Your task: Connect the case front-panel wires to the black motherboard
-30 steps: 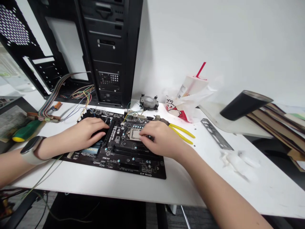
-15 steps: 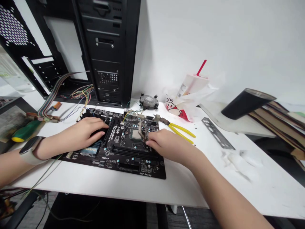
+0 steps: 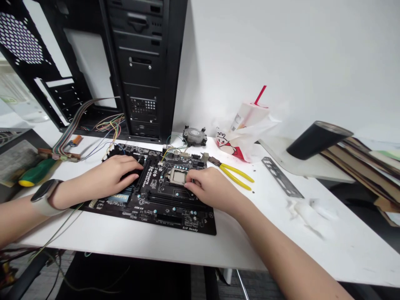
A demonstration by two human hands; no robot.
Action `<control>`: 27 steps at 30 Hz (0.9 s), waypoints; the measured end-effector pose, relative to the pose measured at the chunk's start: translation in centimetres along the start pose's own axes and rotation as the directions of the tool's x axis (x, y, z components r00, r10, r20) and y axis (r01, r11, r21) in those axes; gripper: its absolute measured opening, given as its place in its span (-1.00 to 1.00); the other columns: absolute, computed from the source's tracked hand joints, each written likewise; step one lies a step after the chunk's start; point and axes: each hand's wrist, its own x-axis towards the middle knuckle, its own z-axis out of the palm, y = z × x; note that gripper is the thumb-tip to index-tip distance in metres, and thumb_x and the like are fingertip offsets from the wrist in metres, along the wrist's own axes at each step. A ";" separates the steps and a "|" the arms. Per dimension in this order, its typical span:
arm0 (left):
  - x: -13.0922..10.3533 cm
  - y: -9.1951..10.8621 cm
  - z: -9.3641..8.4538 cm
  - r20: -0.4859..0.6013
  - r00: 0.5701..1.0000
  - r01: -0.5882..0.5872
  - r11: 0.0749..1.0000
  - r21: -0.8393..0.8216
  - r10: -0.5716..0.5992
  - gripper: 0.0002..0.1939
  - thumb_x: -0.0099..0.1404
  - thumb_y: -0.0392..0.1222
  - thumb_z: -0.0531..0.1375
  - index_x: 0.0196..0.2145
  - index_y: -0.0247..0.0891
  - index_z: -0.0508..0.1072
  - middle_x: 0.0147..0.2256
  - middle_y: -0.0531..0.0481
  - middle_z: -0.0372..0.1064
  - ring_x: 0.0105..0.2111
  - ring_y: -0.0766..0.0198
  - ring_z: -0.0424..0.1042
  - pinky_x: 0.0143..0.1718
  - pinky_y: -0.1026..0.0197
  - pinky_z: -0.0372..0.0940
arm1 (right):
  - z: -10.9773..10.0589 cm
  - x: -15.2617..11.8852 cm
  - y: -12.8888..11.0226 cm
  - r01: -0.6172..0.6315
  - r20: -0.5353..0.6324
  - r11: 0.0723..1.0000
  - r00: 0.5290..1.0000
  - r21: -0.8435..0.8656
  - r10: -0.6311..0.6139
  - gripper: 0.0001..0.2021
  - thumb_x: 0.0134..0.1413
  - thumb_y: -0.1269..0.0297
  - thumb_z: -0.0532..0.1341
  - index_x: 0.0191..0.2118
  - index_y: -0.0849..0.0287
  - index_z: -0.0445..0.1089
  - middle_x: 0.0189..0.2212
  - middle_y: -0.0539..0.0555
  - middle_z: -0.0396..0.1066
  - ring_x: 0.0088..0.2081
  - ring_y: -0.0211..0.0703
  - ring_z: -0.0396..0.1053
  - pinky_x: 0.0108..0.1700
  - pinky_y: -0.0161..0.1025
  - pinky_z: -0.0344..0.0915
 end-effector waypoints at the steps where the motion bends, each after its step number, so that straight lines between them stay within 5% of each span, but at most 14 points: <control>1: 0.0 0.0 0.0 -0.004 1.000 0.001 1.000 -0.003 -0.001 -0.72 0.40 -0.21 0.03 -0.08 -0.30 0.48 -0.18 -0.17 0.48 -0.18 0.06 0.47 -0.04 -0.03 0.37 | 0.0 0.0 0.0 0.003 0.000 1.000 1.000 -0.002 -0.003 -0.86 0.18 0.33 0.17 -0.38 0.13 0.44 -0.64 -0.10 0.36 -0.59 -0.33 0.25 -0.44 -0.34 0.14; 17: 0.1 0.0 0.1 0.003 1.000 0.006 1.000 -0.011 -0.006 -0.72 0.41 -0.20 0.02 -0.10 -0.32 0.47 -0.16 -0.17 0.47 -0.15 0.02 0.45 -0.02 -0.09 0.35 | -0.3 0.7 -1.3 0.012 -0.007 0.995 1.000 -0.097 -0.013 -0.77 0.21 0.26 0.12 -0.30 0.16 0.53 -0.50 0.04 0.50 -0.45 -0.21 0.39 -0.34 -0.26 0.17; 27: 0.1 0.0 0.0 0.016 1.000 0.004 1.000 0.004 -0.004 -0.72 0.42 -0.21 0.02 -0.08 -0.31 0.47 -0.15 -0.17 0.47 -0.15 0.05 0.46 -0.03 -0.05 0.36 | -1.3 0.2 -0.9 -0.098 0.124 0.994 0.987 -0.048 0.103 -0.87 0.15 0.36 0.15 -0.42 0.15 0.38 -0.59 -0.05 0.38 -0.53 -0.31 0.25 -0.44 -0.33 0.11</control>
